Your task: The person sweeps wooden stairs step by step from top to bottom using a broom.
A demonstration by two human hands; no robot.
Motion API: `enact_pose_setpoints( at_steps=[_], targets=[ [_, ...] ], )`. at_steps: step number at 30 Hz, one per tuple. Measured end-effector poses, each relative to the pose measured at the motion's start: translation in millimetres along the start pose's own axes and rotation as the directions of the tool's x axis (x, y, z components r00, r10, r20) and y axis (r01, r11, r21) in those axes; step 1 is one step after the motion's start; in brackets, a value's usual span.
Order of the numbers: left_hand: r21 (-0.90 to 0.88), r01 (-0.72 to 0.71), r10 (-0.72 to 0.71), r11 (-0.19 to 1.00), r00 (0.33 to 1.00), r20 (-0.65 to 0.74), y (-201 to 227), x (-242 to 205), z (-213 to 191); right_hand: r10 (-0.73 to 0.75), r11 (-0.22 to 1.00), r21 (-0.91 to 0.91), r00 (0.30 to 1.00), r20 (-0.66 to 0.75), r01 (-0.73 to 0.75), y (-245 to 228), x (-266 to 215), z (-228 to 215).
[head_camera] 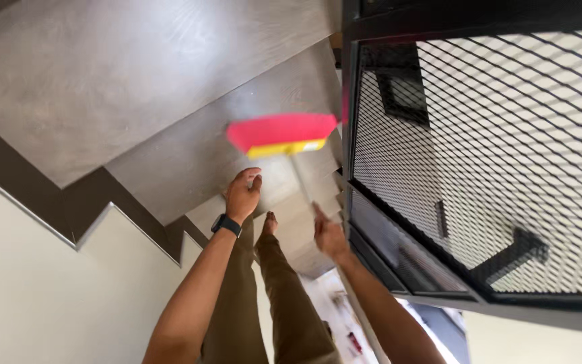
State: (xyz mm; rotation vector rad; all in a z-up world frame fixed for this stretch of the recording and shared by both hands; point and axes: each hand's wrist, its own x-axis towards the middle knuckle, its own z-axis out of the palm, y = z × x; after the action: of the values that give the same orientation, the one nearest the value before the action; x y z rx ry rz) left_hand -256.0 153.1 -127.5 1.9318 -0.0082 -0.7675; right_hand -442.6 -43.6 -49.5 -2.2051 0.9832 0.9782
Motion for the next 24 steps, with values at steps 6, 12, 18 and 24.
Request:
enact_pose_setpoints(
  at_steps=[6, 12, 18, 24],
  targets=[
    [-0.030, 0.026, -0.023, 0.999, 0.996, 0.081, -21, -2, 1, -0.046, 0.945, 0.323, 0.999, -0.012, 0.047, -58, -92, -51],
    [-0.168, 0.138, -0.112, 0.976, 0.982, 0.154, -30, 0, -7, 0.115, 0.991, 0.063, 0.992, 0.042, -0.118, -75, 63, -83],
    [-0.143, 0.165, -0.152, 0.976, 0.984, 0.097, -32, -8, -22, -0.020, 0.983, 0.178, 0.994, -0.107, 0.039, -4, 45, 1],
    [-0.182, 0.240, -0.246, 0.954, 0.969, -0.016, -30, -22, -16, -0.080, 0.975, 0.214, 0.991, 0.111, 0.055, -30, -102, -22]
  ],
)
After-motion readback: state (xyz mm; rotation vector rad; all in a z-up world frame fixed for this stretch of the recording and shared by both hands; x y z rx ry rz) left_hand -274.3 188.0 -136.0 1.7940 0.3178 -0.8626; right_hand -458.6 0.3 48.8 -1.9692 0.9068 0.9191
